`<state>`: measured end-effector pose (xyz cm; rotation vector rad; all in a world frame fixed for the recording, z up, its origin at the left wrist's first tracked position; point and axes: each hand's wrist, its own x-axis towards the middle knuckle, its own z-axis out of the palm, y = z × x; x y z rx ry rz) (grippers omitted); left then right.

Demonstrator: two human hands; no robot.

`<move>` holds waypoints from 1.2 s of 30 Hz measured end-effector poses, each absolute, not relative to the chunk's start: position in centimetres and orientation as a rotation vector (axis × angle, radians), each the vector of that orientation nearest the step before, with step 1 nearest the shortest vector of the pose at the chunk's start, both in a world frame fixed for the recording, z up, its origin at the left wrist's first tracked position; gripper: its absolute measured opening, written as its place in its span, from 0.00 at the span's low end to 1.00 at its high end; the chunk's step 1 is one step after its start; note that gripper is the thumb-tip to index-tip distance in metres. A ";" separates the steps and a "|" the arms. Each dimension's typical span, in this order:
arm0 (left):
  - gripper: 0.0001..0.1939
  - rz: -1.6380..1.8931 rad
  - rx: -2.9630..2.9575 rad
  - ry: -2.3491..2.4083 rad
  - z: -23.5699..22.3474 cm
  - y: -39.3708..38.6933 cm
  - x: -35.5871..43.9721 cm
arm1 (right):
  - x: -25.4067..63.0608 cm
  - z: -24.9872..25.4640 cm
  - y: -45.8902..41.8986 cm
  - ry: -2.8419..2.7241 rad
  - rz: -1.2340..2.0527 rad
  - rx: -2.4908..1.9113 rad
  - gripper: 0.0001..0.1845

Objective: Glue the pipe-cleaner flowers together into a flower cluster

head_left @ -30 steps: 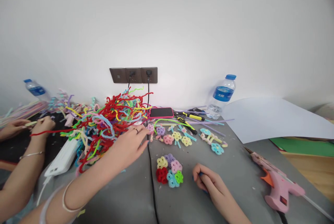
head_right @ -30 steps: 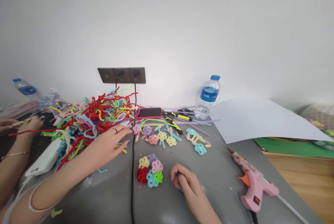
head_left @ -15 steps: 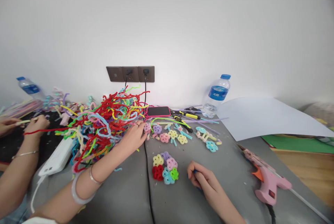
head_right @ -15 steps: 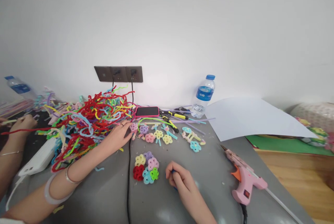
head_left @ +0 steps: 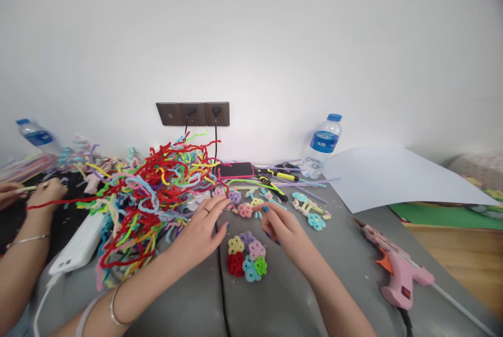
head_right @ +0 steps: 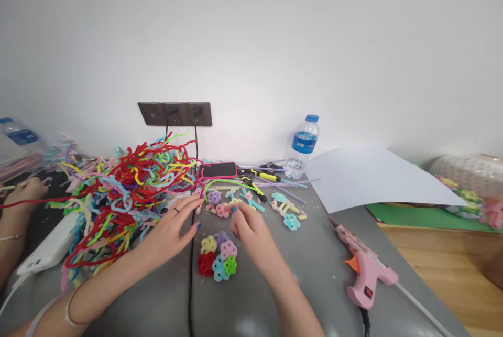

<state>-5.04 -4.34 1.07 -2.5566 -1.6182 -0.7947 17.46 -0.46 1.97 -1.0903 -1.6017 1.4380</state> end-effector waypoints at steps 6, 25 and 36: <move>0.25 -0.668 -2.579 -1.327 0.6 -2.7 -5.9 | 10.2 2.7 5.8 -1.678 1.593 -1.084 0.14; 0.23 -0.433 -2.196 -1.533 -1.2 3.6 -10.2 | 12.2 6.7 11.1 -1.440 1.560 -0.857 0.11; 0.23 -0.481 -2.098 -1.677 -0.2 4.5 -11.1 | 13.8 8.0 11.1 -1.295 1.445 -0.711 0.13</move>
